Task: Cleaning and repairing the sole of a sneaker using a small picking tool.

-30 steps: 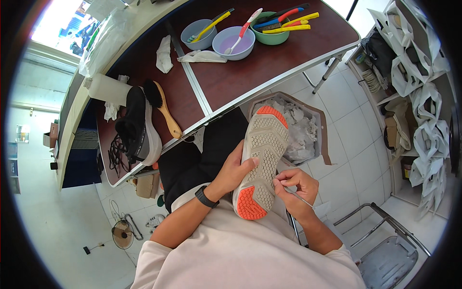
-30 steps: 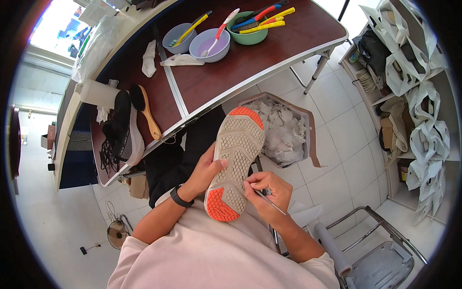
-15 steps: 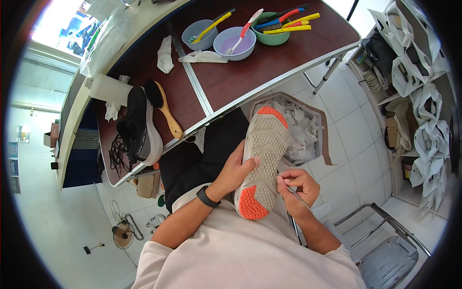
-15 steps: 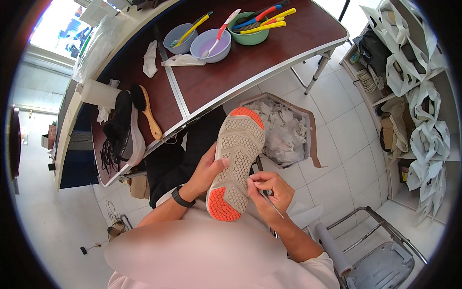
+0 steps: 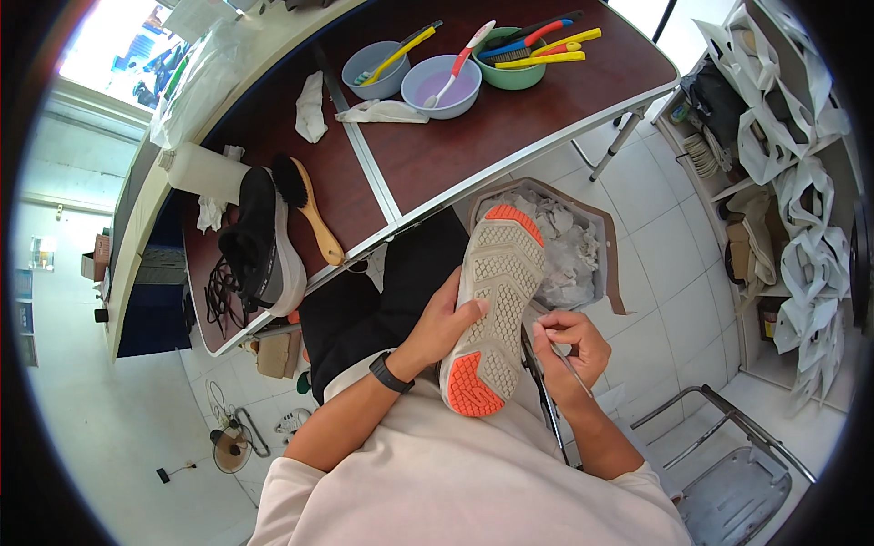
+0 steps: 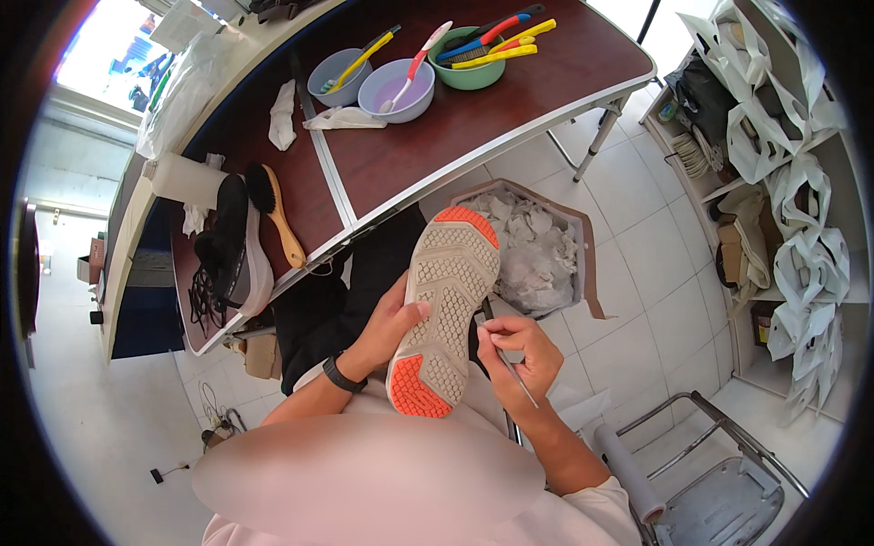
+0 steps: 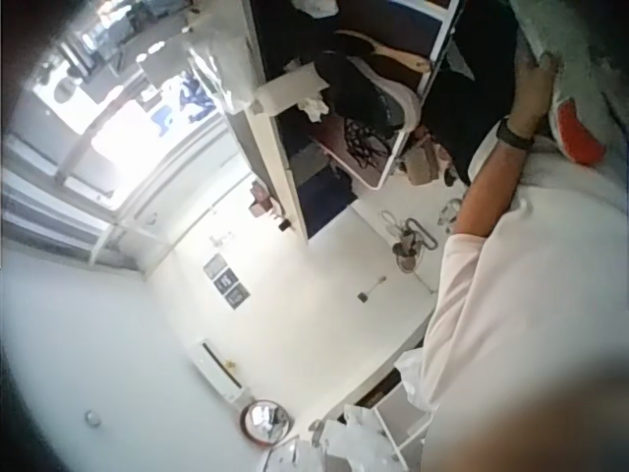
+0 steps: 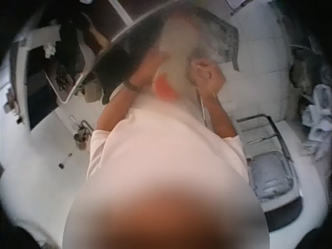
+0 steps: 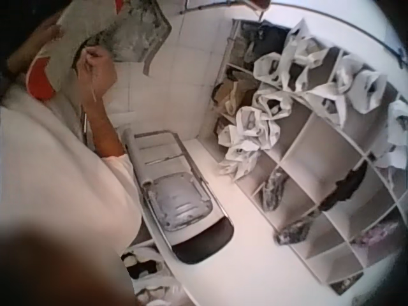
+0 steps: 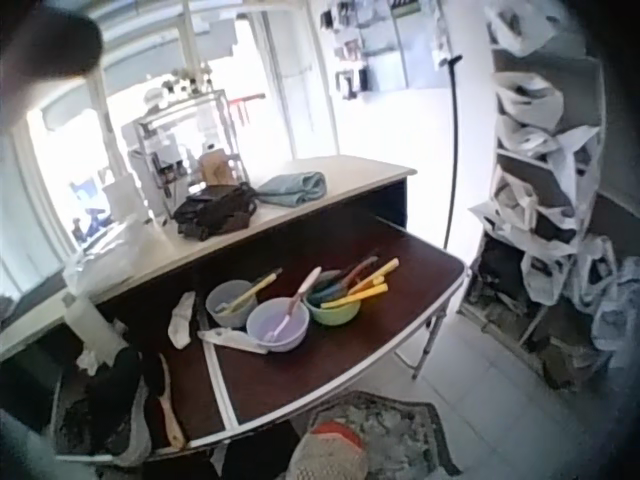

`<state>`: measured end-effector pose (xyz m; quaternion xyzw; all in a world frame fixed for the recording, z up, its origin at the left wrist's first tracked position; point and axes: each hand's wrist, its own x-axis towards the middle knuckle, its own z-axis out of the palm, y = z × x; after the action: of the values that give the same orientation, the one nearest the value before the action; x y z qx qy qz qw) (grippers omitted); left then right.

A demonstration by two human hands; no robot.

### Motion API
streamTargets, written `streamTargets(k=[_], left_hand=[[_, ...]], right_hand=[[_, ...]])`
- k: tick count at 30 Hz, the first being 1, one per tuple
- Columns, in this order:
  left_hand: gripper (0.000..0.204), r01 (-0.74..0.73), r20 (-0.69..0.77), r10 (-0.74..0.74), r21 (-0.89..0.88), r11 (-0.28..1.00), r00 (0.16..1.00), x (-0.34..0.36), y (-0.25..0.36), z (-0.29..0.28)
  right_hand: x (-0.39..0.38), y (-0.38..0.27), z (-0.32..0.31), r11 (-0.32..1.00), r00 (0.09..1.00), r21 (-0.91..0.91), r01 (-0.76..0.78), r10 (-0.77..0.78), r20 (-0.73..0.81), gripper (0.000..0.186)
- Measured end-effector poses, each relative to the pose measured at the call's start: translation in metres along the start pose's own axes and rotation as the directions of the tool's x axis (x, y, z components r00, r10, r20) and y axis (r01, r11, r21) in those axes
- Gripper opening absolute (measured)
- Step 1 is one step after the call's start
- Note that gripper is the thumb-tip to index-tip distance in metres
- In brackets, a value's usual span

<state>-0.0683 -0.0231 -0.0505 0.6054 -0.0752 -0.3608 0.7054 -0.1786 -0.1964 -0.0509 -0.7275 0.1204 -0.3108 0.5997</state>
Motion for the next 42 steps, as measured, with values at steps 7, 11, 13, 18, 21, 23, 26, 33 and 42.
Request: streamTargets(k=[7,11,13,18,21,23,26,33,42], left_hand=[[0.059,0.052,-0.005,-0.053,-0.078,0.996,0.999,0.001,0.004,-0.001],[0.059,0.07,0.005,-0.07,-0.108,0.992,0.998,0.001,0.007,-0.001],[0.059,0.065,0.008,-0.064,-0.111,0.992,0.998,0.001,0.007,-0.001],[0.059,0.08,0.005,-0.08,-0.109,0.991,0.997,0.001,0.007,-0.001],[0.059,0.071,-0.003,-0.072,-0.113,0.991,0.997,0.001,0.006,-0.001],[0.059,0.066,-0.005,-0.067,-0.111,0.992,0.998,0.0,0.006,-0.001],[0.058,0.071,-0.007,-0.073,-0.107,0.992,0.997,0.0,0.006,-0.001],[0.056,0.033,-0.016,-0.034,-0.073,0.997,0.999,-0.001,0.003,0.001],[0.056,0.02,-0.019,-0.021,-0.051,0.999,1.0,-0.002,0.004,0.001]], right_hand=[[0.001,-0.001,-0.017,0.982,0.955,0.1,-0.163,0.131,0.265,0.018],[0.006,-0.006,-0.019,0.894,0.88,0.179,-0.41,0.337,0.334,0.016],[0.007,-0.008,-0.022,0.865,0.863,0.222,-0.451,0.358,0.355,0.016],[0.009,-0.005,-0.022,0.879,0.887,0.264,-0.397,0.293,0.357,0.016],[0.009,-0.006,-0.021,0.934,0.901,0.175,-0.312,0.232,0.366,0.018],[0.006,-0.01,-0.018,0.898,0.882,0.171,-0.406,0.336,0.332,0.018],[0.0,-0.005,-0.013,0.91,0.93,0.265,-0.318,0.245,0.275,0.024],[-0.004,0.001,-0.006,0.964,0.982,0.205,-0.169,0.146,0.121,0.026],[-0.001,0.002,-0.007,0.975,0.983,0.158,-0.155,0.136,0.12,0.025]])
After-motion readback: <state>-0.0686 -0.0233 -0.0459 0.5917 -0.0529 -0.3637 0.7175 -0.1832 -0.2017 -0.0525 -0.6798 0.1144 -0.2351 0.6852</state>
